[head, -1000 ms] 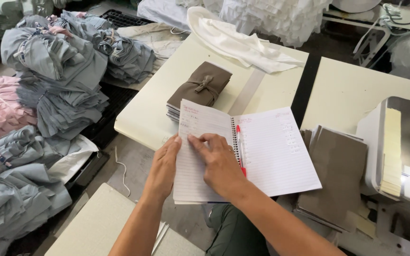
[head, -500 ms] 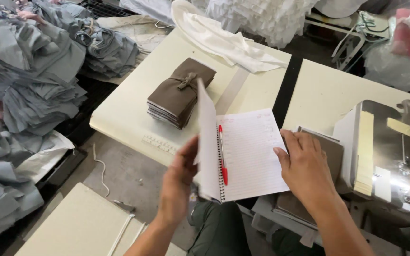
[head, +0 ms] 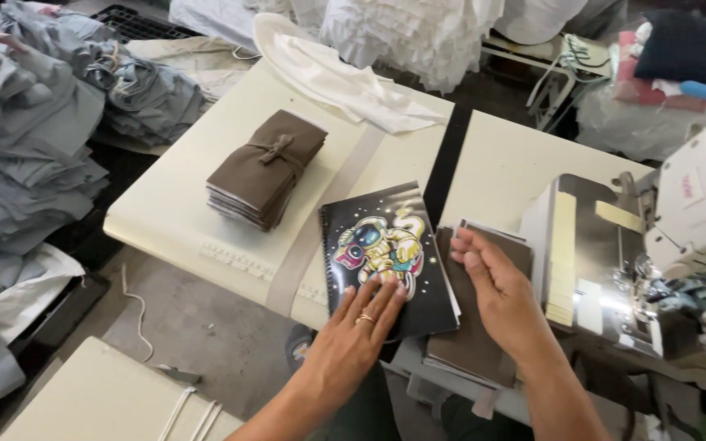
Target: Organizing fabric pieces into bundles, tying them with ribbons, and recording information in a notebook
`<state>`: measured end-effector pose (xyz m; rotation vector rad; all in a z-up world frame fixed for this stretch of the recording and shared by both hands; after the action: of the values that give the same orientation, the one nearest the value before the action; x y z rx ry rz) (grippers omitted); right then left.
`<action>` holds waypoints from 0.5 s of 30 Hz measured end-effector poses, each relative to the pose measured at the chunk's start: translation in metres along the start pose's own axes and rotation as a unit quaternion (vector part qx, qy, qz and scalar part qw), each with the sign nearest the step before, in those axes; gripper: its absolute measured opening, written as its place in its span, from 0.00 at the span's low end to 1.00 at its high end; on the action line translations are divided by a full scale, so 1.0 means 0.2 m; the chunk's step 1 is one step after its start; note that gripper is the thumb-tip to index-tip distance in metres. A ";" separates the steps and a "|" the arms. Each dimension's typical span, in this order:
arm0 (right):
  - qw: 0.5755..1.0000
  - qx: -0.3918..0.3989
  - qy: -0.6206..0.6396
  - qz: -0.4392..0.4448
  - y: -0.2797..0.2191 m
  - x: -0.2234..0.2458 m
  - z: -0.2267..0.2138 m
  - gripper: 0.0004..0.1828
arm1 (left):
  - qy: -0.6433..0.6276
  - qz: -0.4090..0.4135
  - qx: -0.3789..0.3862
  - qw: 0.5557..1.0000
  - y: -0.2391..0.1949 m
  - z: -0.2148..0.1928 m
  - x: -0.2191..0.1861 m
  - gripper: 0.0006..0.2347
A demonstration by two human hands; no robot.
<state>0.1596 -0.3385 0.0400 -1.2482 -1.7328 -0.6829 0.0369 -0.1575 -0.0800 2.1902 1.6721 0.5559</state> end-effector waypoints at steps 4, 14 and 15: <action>0.997 -0.011 0.073 -0.020 -0.06 0.01 -0.02 0.28 | -0.014 0.006 -0.017 1.000 0.00 -0.02 0.04 0.32; 0.904 0.116 0.393 0.124 -0.03 0.10 0.20 0.33 | -0.156 -0.034 -0.052 0.986 -0.13 -0.07 0.03 0.24; 0.905 0.081 0.398 0.125 -0.06 0.07 0.21 0.33 | -0.175 -0.005 -0.054 0.983 -0.14 -0.08 0.00 0.24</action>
<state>0.1315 -0.3011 0.0336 -0.8680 -0.9112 -0.7379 0.0050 -0.1498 -0.0803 2.0581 1.4319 0.2315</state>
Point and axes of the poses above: each hand's wrist, its own y-axis towards the middle knuckle, its own z-axis out of the palm, x = y × z, the point moved 1 cm from there along y, towards the middle knuckle, and after that the axes turned 5 degrees about y, right-handed, at the moved point
